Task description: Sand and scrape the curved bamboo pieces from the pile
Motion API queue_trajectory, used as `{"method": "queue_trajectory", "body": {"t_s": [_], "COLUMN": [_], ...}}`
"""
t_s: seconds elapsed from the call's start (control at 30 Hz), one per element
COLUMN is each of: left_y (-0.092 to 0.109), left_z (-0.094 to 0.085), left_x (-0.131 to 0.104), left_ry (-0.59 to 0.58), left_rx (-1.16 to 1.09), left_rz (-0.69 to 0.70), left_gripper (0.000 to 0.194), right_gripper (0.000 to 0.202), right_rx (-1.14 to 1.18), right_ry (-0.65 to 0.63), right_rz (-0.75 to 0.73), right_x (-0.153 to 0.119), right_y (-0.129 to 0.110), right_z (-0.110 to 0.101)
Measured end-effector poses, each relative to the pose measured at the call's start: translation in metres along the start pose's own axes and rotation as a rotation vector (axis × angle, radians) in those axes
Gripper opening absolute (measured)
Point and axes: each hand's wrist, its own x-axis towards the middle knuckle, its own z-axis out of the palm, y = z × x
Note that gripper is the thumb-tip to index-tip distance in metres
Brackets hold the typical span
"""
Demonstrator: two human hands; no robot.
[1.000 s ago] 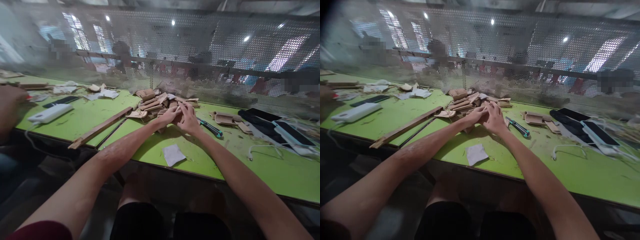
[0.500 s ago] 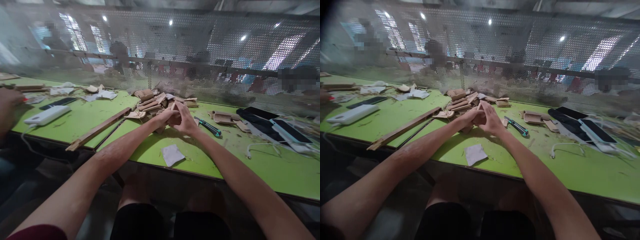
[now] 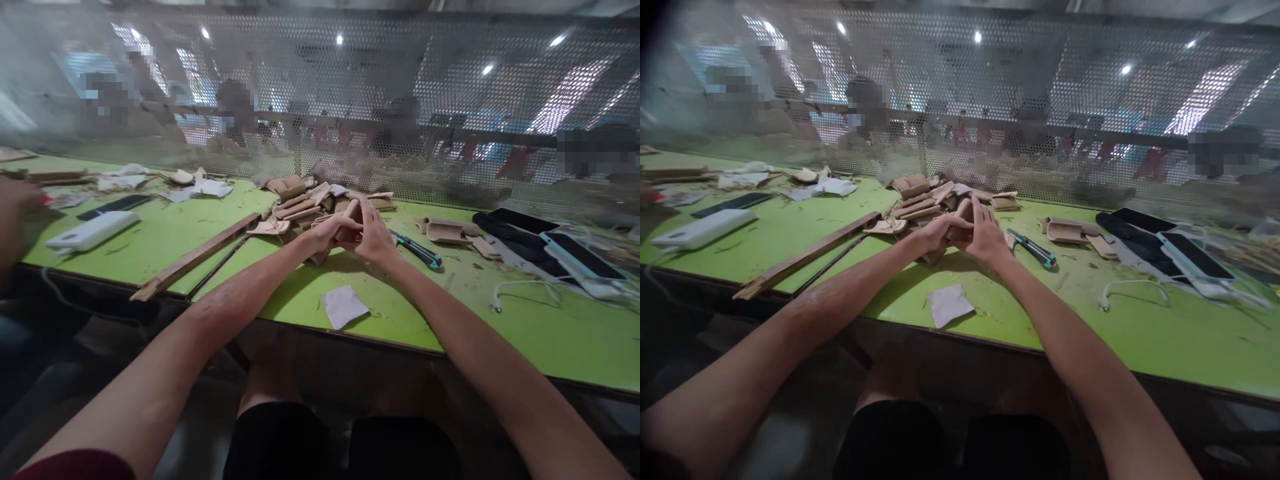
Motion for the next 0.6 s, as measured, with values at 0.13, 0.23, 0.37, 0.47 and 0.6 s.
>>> {"method": "queue_trajectory", "body": {"t_s": [0.13,0.23,0.37,0.47,0.6], "left_y": [0.002,0.001,-0.001,-0.002,0.0], "left_z": [0.001,0.001,0.004,0.005,0.006], "left_x": [-0.001,-0.001,-0.001,-0.001,-0.003], "left_ry": [-0.007,-0.036,-0.095,-0.118,-0.139], "left_rx": [-0.069,-0.033,0.04,0.035,0.004], "left_rz": [-0.086,-0.079,0.004,0.03,0.039], "left_gripper": [0.022,0.021,0.022,0.03,0.037], "right_gripper": [0.117,0.113,0.113,0.111,0.113], "right_rx": [-0.014,-0.029,-0.037,-0.036,-0.032], "right_ry": [0.018,0.082,0.213,0.269,0.249], "right_rz": [0.025,0.084,0.158,0.164,0.137], "right_x": [-0.001,0.0,0.001,0.002,0.002], "right_y": [0.004,0.012,0.028,0.038,0.042], "right_z": [0.0,0.0,-0.001,0.0,0.001]}}
